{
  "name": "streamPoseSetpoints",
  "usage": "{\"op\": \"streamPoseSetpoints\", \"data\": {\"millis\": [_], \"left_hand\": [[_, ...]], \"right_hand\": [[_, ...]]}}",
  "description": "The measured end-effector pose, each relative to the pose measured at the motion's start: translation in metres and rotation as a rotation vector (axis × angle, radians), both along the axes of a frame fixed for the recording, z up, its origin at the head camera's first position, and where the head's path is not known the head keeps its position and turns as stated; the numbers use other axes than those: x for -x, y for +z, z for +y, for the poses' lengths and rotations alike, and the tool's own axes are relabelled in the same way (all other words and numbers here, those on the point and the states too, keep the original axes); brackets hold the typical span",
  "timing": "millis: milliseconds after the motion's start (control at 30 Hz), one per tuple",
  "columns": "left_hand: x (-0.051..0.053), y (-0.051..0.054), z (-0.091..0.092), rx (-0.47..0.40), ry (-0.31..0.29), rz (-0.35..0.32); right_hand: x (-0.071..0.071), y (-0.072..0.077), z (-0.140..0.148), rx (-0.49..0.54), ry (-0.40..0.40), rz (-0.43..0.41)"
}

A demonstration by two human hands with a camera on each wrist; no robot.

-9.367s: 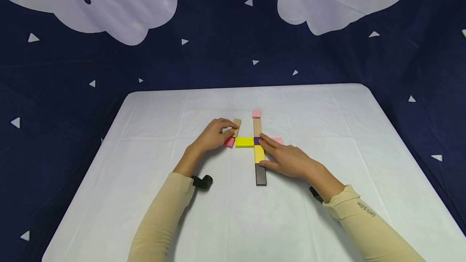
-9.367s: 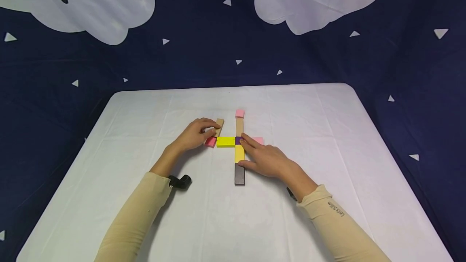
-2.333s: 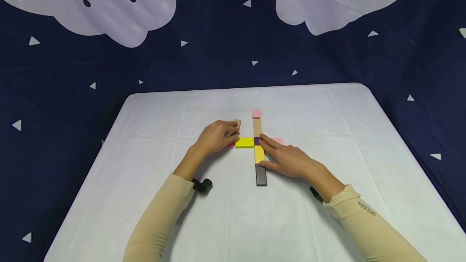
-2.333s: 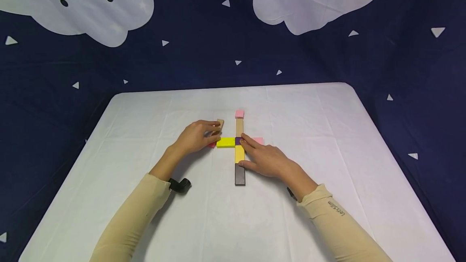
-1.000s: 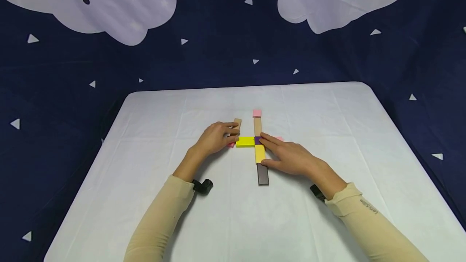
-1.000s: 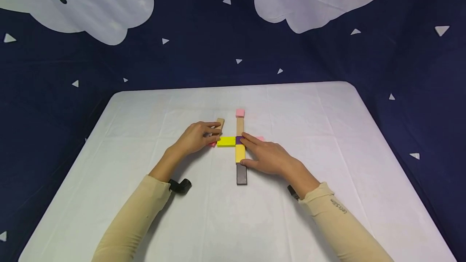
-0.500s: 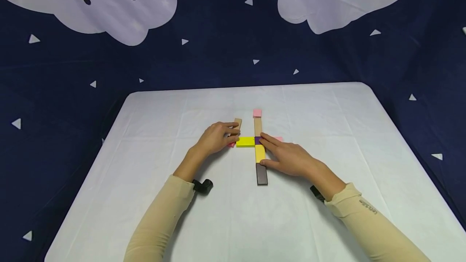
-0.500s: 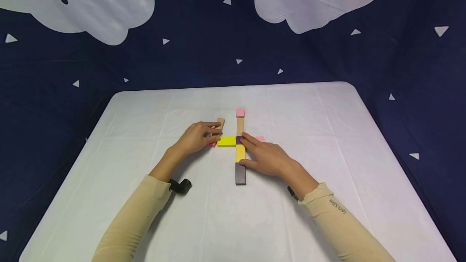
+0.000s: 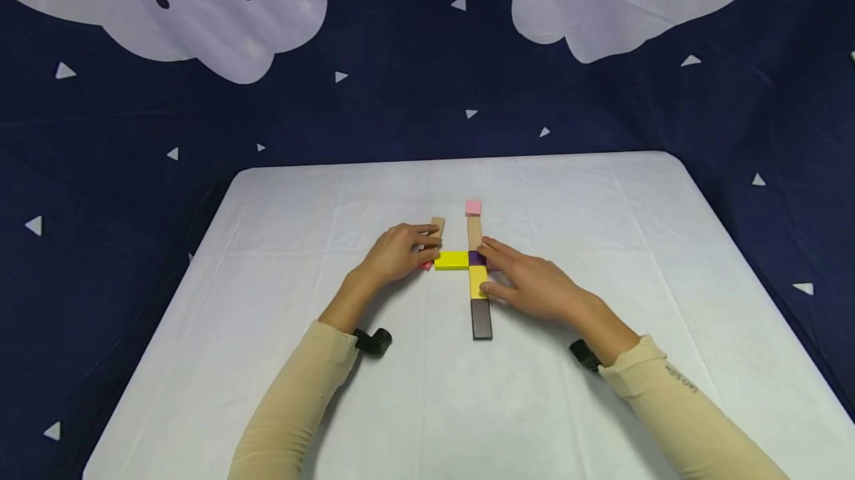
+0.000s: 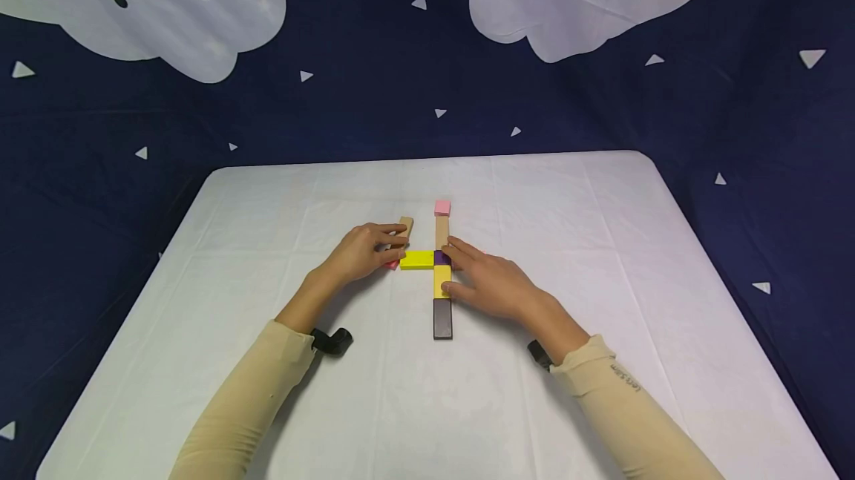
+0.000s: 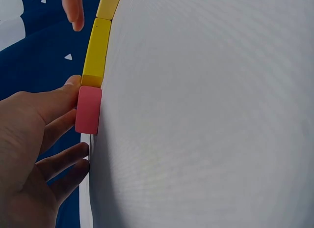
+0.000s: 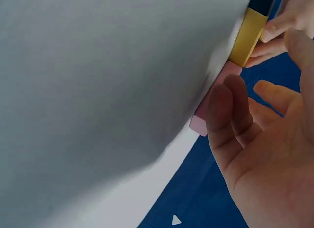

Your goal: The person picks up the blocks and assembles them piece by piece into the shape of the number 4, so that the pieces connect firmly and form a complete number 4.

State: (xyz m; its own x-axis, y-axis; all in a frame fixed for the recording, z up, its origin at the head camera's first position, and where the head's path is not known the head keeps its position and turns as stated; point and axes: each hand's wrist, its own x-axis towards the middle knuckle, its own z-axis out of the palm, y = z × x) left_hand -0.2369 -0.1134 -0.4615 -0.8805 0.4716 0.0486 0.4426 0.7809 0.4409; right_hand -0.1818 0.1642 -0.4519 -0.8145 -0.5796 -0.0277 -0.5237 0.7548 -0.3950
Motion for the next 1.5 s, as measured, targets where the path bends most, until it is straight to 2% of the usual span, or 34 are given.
{"op": "streamPoseSetpoints", "data": {"millis": [167, 300, 533, 933, 1133, 1500], "left_hand": [[0.001, 0.002, 0.000, -0.004, -0.016, 0.006], [0.001, 0.002, -0.002, -0.004, -0.005, 0.019], [-0.002, -0.001, -0.003, 0.010, -0.009, 0.003], [-0.003, -0.001, -0.005, 0.001, 0.013, 0.001], [-0.003, -0.001, -0.004, -0.006, 0.014, 0.003], [-0.003, -0.002, -0.002, -0.014, 0.000, 0.029]], "right_hand": [[0.013, 0.010, 0.003, 0.070, -0.054, 0.078], [0.028, 0.016, 0.003, 0.084, -0.082, 0.117], [0.053, 0.019, 0.004, 0.055, -0.167, 0.073], [0.090, 0.024, -0.002, 0.036, -0.174, 0.066], [0.102, 0.022, -0.010, -0.015, -0.167, 0.086], [0.118, 0.015, -0.015, 0.000, -0.246, 0.066]]}}
